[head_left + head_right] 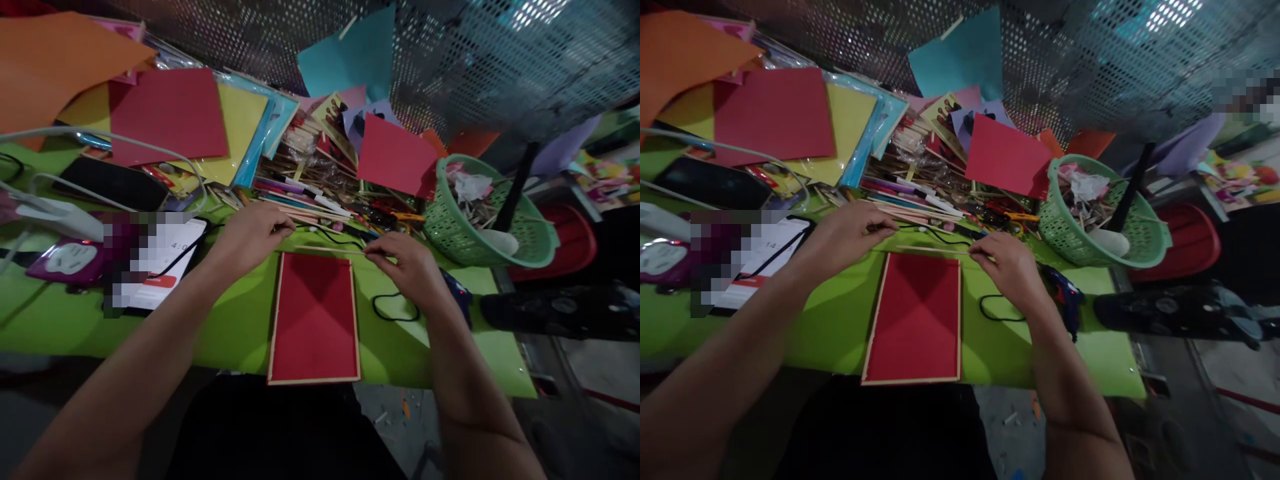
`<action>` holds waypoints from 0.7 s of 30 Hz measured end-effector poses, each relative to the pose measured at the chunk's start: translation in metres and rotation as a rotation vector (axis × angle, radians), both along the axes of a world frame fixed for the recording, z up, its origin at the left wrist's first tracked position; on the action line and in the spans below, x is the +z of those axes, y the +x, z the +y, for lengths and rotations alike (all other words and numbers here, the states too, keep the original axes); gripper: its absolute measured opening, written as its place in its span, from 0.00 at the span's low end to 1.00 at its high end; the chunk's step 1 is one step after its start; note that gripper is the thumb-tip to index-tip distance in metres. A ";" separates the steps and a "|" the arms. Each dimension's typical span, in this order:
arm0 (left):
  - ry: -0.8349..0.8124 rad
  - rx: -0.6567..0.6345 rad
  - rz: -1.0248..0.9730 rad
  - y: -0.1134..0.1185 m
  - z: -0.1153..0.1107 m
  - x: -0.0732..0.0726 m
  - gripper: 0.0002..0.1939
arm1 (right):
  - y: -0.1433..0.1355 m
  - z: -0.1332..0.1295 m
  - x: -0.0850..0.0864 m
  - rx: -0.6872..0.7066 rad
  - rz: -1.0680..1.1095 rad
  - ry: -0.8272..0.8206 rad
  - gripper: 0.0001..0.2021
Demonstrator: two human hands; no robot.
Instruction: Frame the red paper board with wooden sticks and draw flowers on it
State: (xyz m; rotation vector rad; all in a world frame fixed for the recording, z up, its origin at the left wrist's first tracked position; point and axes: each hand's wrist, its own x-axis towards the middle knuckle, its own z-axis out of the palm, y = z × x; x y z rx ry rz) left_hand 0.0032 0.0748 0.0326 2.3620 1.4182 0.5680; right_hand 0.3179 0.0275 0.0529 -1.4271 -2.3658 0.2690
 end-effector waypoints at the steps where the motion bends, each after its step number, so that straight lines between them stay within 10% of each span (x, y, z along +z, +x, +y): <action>1: -0.027 -0.001 0.009 -0.001 0.000 0.001 0.11 | 0.002 -0.001 -0.002 0.012 0.003 -0.020 0.07; 21: -0.245 -0.030 0.192 -0.001 -0.001 0.003 0.12 | -0.008 -0.004 -0.020 0.046 -0.021 -0.088 0.08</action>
